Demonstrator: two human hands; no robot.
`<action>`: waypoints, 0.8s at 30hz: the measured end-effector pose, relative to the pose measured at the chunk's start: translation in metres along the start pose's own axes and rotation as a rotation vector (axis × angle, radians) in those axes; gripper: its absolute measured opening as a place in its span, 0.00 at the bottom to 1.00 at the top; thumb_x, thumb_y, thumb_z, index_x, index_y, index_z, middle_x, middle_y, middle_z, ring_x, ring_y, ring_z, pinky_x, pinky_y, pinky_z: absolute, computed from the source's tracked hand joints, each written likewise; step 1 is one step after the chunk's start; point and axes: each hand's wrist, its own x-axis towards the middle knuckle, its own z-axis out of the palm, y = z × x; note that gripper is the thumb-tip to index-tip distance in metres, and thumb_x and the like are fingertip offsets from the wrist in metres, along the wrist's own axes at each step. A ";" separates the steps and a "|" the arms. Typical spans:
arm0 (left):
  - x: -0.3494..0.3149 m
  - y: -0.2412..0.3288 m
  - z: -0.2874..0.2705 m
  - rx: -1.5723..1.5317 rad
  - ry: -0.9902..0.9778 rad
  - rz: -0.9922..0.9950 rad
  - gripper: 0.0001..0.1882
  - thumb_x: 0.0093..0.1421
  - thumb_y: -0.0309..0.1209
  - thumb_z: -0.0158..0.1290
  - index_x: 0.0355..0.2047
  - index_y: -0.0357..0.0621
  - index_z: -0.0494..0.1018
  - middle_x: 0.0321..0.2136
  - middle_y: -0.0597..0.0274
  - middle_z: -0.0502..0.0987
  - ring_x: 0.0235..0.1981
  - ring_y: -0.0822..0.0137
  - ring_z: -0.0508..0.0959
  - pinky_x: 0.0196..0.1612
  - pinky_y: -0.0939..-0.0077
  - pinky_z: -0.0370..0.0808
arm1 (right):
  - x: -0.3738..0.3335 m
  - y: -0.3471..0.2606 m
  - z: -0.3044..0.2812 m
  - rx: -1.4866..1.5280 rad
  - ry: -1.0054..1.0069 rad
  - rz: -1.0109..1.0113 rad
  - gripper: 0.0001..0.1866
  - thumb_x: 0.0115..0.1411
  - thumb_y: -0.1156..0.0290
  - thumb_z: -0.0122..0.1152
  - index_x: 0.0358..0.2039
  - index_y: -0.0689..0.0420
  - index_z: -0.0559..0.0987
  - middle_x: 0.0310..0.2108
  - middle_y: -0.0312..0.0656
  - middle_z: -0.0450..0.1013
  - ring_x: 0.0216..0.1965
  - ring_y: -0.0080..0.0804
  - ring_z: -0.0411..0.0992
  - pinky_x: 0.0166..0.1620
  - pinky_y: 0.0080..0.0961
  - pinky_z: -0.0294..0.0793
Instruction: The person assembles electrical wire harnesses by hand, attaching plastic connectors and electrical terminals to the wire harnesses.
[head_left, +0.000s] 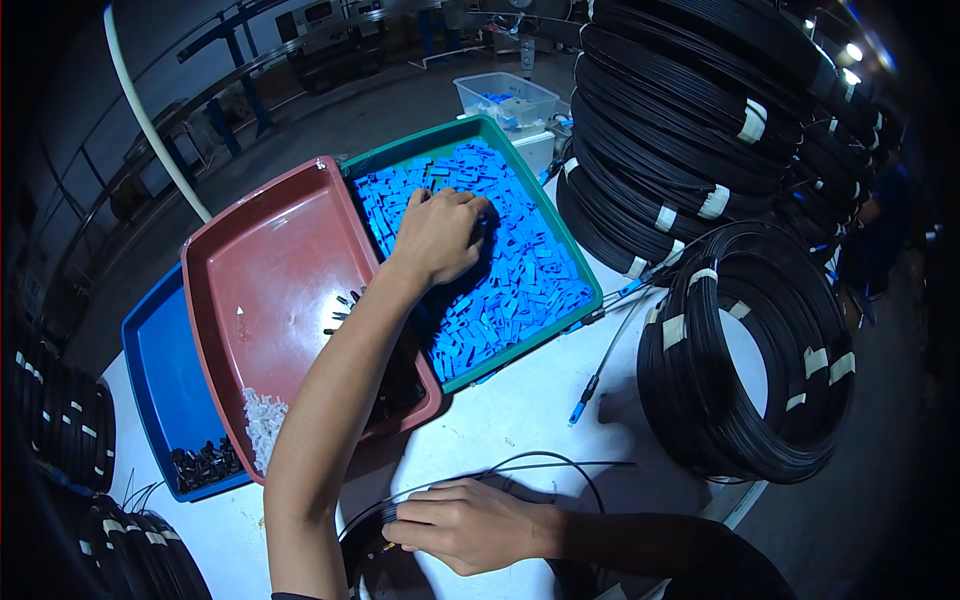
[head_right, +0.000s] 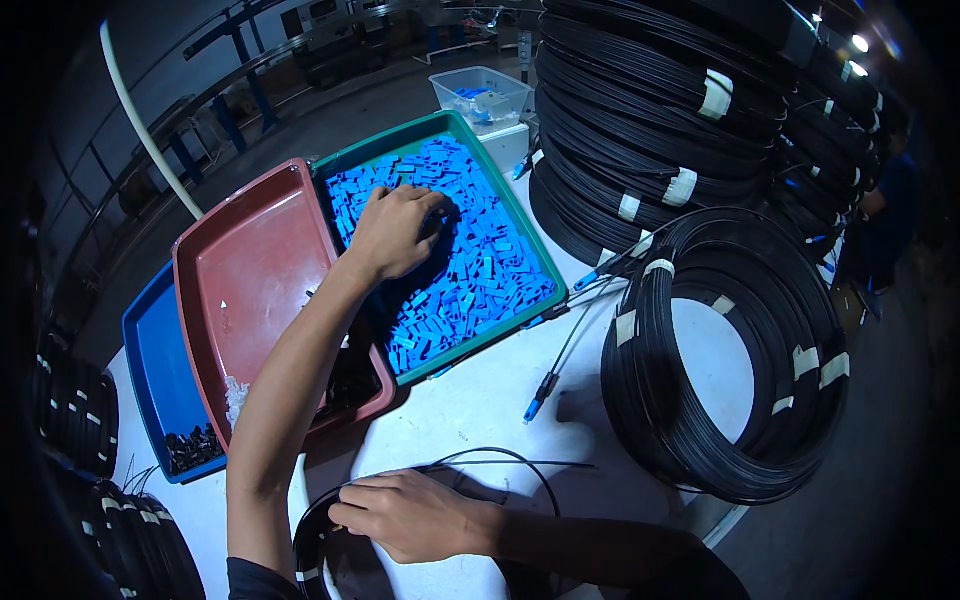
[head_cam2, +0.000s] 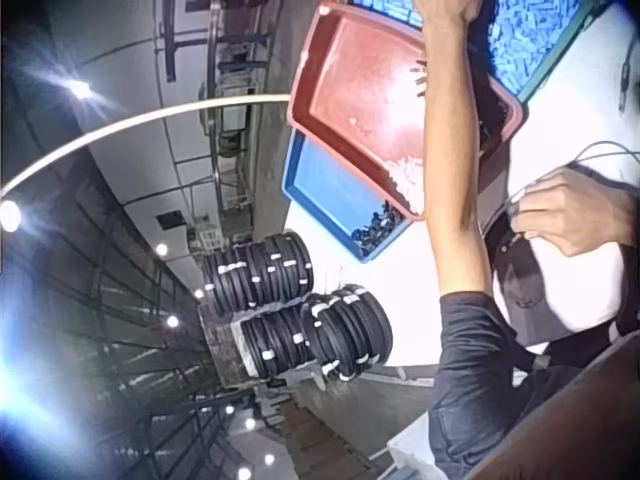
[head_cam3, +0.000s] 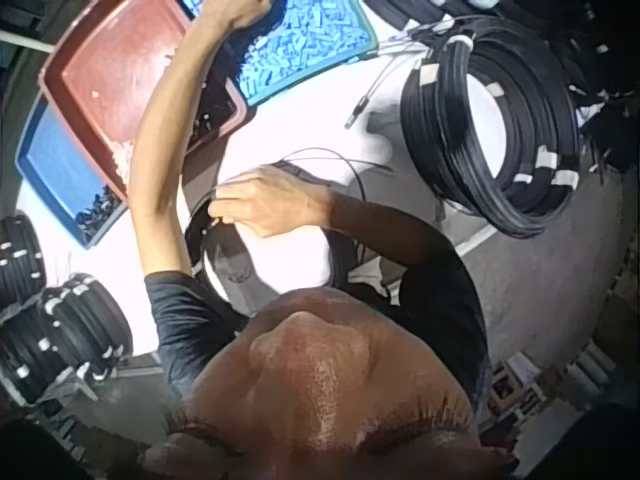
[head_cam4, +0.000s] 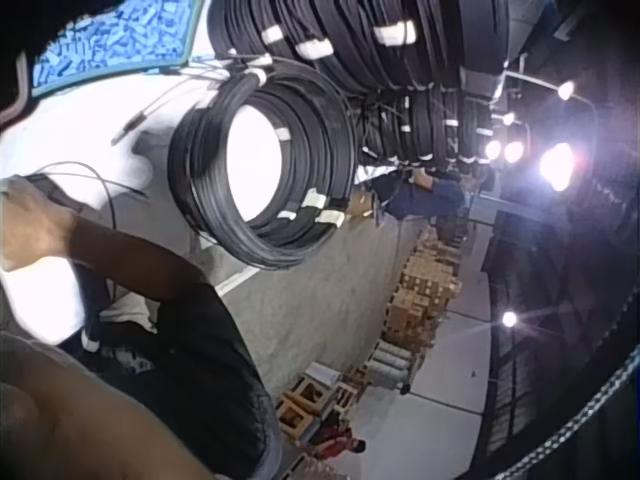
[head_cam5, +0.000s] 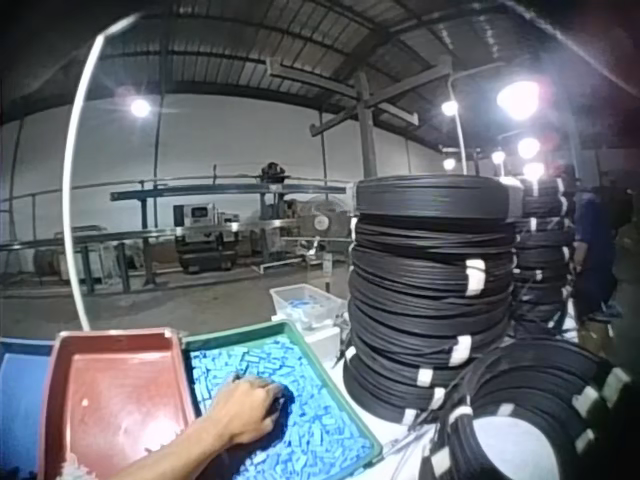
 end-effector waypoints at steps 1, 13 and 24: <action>0.001 -0.001 0.001 -0.003 0.002 0.000 0.16 0.56 0.29 0.58 0.46 0.50 0.81 0.44 0.61 0.82 0.51 0.57 0.78 0.53 0.56 0.69 | 0.000 0.000 0.001 -0.001 0.004 -0.009 0.13 0.60 0.73 0.63 0.45 0.61 0.77 0.34 0.43 0.72 0.37 0.42 0.76 0.40 0.38 0.77; 0.011 -0.008 0.007 0.169 0.066 0.170 0.16 0.51 0.28 0.61 0.42 0.50 0.81 0.43 0.62 0.82 0.49 0.60 0.79 0.52 0.59 0.71 | 0.001 -0.002 -0.003 -0.010 -0.007 -0.004 0.14 0.60 0.74 0.62 0.46 0.61 0.77 0.35 0.44 0.72 0.35 0.43 0.75 0.40 0.38 0.77; -0.019 -0.012 -0.015 -0.075 0.228 0.120 0.12 0.61 0.30 0.59 0.45 0.46 0.81 0.39 0.56 0.81 0.45 0.58 0.79 0.47 0.60 0.72 | 0.005 -0.008 -0.001 -0.005 -0.011 -0.029 0.13 0.59 0.72 0.64 0.44 0.61 0.78 0.33 0.42 0.72 0.35 0.43 0.76 0.39 0.37 0.77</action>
